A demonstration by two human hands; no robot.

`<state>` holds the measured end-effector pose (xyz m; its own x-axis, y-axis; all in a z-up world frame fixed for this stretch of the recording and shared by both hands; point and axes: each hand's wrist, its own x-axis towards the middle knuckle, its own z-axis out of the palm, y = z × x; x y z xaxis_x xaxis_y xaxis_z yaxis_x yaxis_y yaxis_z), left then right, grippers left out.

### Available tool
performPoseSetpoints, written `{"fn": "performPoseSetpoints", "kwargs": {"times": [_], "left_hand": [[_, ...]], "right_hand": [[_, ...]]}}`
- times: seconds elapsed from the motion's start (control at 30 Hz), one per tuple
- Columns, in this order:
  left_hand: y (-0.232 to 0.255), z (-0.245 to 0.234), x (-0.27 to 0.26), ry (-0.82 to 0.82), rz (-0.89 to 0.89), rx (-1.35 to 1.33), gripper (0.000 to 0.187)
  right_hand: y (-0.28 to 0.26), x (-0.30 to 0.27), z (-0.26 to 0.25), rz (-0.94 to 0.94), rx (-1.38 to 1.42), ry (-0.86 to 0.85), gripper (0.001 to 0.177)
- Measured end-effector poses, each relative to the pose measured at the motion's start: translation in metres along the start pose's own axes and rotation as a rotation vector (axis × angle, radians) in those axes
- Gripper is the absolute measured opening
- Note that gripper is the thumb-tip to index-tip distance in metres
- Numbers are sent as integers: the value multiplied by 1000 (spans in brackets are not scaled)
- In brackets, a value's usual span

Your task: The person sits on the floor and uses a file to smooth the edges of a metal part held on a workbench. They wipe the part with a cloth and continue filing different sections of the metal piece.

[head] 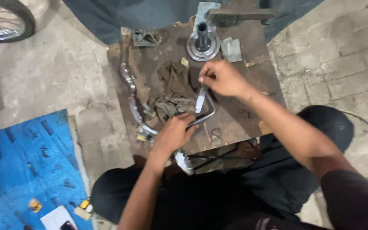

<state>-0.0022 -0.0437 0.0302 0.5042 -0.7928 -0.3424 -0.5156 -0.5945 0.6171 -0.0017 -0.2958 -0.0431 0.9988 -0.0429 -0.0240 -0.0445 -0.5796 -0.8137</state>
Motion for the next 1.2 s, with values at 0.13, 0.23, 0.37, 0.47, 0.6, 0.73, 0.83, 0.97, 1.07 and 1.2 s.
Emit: {"fn": "performPoseSetpoints", "kwargs": {"times": [0.13,0.23,0.37,0.47,0.6,0.73,0.83,0.97,1.07,1.2], "left_hand": [[-3,7,6,-2,3,10,22],[-5,12,8,-18,-13,-4,20],[-22,15,14,-73,55,62,19],[-27,4,18,-158,73,52,18],[-26,-1,22,-210,71,-19,17],[-21,-2,25,-165,73,25,22],[-15,4,26,-101,101,90,27],[-26,20,25,6,127,148,27],[-28,21,22,26,141,147,27],[-26,22,22,31,142,177,25]], "right_hand": [[1,-23,6,86,14,-7,14],[-10,-39,11,145,65,-27,10],[-22,-63,10,167,-6,-87,12],[-35,-76,5,206,-20,-112,13],[-18,-100,13,245,85,-54,12],[19,-108,45,284,368,59,11],[21,-107,56,272,379,101,12],[21,-99,56,250,270,188,12],[6,-106,62,210,206,211,13],[10,-110,62,239,160,258,12]]}}
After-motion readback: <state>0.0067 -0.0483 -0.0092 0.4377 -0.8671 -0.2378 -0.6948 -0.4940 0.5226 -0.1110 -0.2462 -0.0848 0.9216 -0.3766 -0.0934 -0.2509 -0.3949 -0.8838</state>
